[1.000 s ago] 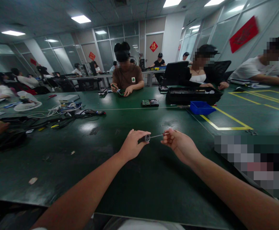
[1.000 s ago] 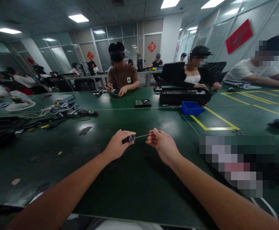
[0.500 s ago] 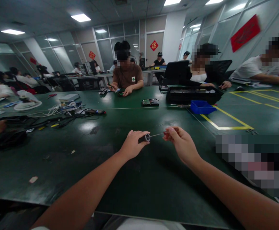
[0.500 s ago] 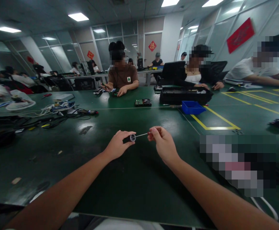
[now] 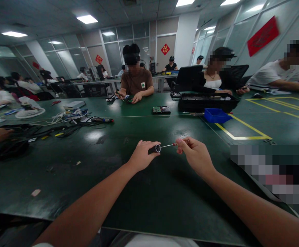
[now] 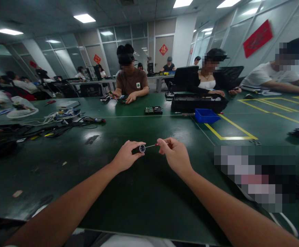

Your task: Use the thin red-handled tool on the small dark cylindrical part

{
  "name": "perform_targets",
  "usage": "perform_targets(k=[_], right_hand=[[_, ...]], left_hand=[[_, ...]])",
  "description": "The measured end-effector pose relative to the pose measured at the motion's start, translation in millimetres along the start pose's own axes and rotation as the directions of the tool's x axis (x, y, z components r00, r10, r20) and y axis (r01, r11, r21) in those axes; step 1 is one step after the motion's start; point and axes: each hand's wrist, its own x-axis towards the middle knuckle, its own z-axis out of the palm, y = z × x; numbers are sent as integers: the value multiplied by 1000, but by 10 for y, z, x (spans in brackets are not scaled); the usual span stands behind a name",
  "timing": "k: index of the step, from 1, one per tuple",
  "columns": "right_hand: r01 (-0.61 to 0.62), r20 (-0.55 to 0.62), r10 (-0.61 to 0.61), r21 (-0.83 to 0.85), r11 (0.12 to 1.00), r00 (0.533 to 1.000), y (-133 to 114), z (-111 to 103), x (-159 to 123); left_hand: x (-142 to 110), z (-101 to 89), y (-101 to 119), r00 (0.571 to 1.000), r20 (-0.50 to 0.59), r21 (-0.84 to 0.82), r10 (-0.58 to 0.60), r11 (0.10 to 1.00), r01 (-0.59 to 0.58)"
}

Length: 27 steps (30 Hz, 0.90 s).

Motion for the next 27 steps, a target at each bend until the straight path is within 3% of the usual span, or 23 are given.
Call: perform_targets(k=[9, 14, 17, 20, 23, 27], right_hand=[[75, 161, -86, 70, 995, 983, 12, 28, -24], [63, 79, -57, -76, 995, 995, 64, 54, -34], [74, 67, -75, 6, 997, 995, 97, 61, -33], [79, 132, -92, 101, 992, 987, 89, 55, -45], [66, 172, -74, 55, 996, 982, 60, 45, -59], [26, 112, -39, 113, 993, 993, 47, 62, -45]], left_hand=[[7, -32, -27, 1000, -1, -5, -25, 1000, 25], [3, -25, -20, 1000, 3, -9, -3, 1000, 3], [-1, -20, -31, 1000, 9, -12, 5, 1000, -5], [0, -21, -59, 1000, 0, -5, 3, 1000, -3], [5, -23, -84, 1000, 1, 10, 8, 1000, -8], [7, -24, -77, 1000, -6, 14, -5, 1000, 5]])
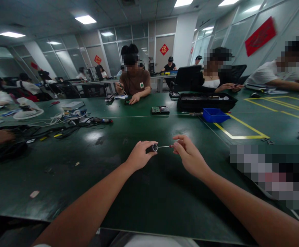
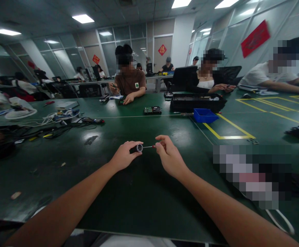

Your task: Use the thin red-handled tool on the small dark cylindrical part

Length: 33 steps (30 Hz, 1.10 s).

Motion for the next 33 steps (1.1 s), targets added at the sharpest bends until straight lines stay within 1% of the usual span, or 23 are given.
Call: perform_targets(k=[2, 3, 4, 5, 6, 7, 9, 11, 14, 18, 23, 26, 28, 30, 32, 33], right_hand=[[-47, -32, 53, 158, 986, 998, 7, 15, 33], [-92, -32, 104, 269, 959, 994, 14, 20, 55], [-144, -23, 165, 383, 913, 986, 24, 22, 80], [-203, 4, 232, 498, 843, 973, 38, 20, 106], [-279, 55, 302, 566, 776, 952, 54, 16, 131], [-317, 73, 342, 591, 742, 937, 71, 9, 153], [-290, 24, 346, 599, 746, 938, 103, -3, 182], [-230, -41, 312, 584, 778, 949, 119, -4, 186], [-183, -78, 272, 561, 807, 959, 103, 13, 158], [-150, -88, 223, 505, 850, 971, 69, 37, 123], [-117, -80, 173, 461, 880, 982, 99, 45, 119], [-104, -75, 145, 396, 912, 987, 100, 33, 102], [-82, -81, 111, 300, 950, 990, 72, 10, 82], [-54, -86, 65, 133, 990, 994, 28, -24, 62], [-52, -85, 46, -71, 996, 995, -17, -59, 49], [-51, -78, 42, -125, 991, 996, -34, -71, 45]], left_hand=[[-2, -7, 18, 1000, -10, -6, 6, 1000, -6], [-3, -11, 27, 1000, -14, -8, 15, 1000, -15], [-3, -16, 35, 999, -19, -9, 28, 1000, -28], [-1, -21, 40, 999, -20, -7, 45, 999, -45], [3, -26, 43, 998, -18, -1, 63, 998, -63], [8, -30, 43, 997, -13, 7, 76, 997, -76], [18, -35, 35, 997, 12, 25, 82, 996, -82], [24, -36, 25, 997, 35, 35, 68, 997, -70], [20, -31, 18, 998, 40, 33, 57, 998, -58], [8, -13, 21, 999, 18, 23, 49, 999, -49], [6, 6, 15, 998, 25, 20, 60, 998, -61], [9, 11, 5, 998, 14, 15, 54, 998, -54], [8, 12, 2, 999, 15, 14, 52, 999, -52], [4, 10, 6, 998, 24, 17, 52, 998, -52], [0, 7, 12, 998, 30, 19, 56, 998, -56], [-2, 6, 15, 998, 30, 22, 59, 998, -60]])
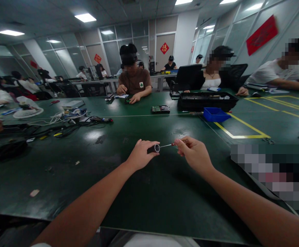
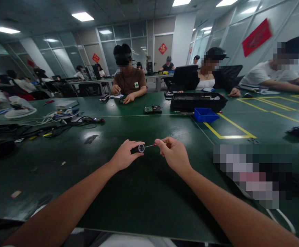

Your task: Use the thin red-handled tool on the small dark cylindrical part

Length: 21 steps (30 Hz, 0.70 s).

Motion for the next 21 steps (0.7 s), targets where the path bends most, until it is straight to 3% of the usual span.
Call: perform_targets(k=[6, 13, 21], right_hand=[[104, 66, -105, 11, 994, 992, 4, 25, -1], [6, 81, 3, -109, 994, 997, 6, 46, 6], [56, 137, -51, -30, 998, 989, 26, 79, -27]], left_hand=[[7, -11, -15, 1000, -1, -8, -31, 999, 31], [9, 3, -27, 999, -1, -7, -40, 999, 40], [8, 6, -49, 999, 12, -3, -39, 999, 39]])
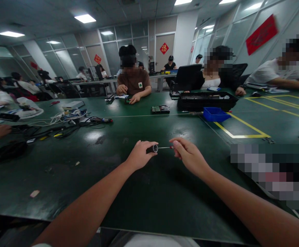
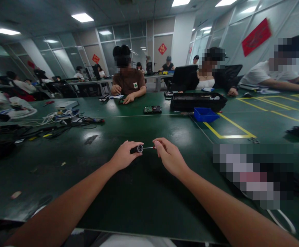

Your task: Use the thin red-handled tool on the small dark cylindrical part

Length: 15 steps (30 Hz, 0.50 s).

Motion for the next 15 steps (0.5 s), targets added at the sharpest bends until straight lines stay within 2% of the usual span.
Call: perform_targets(k=[3, 7, 12, 15], right_hand=[[-34, 2, 34, -8, 999, 999, 1, 7, -9], [-26, -52, 24, -34, 999, 998, 10, -4, -10], [-48, -16, 47, -80, 996, 999, 26, -16, 9], [-43, -51, 40, -55, 998, 998, 46, 0, 19]], left_hand=[[-4, -1, -3, 1000, -7, 6, -1, 1000, 1], [-6, 3, 3, 1000, 8, 6, -1, 1000, 1], [5, 8, -5, 1000, 9, 5, 9, 1000, -9], [10, 8, 1, 1000, 7, 9, 2, 1000, -2]])
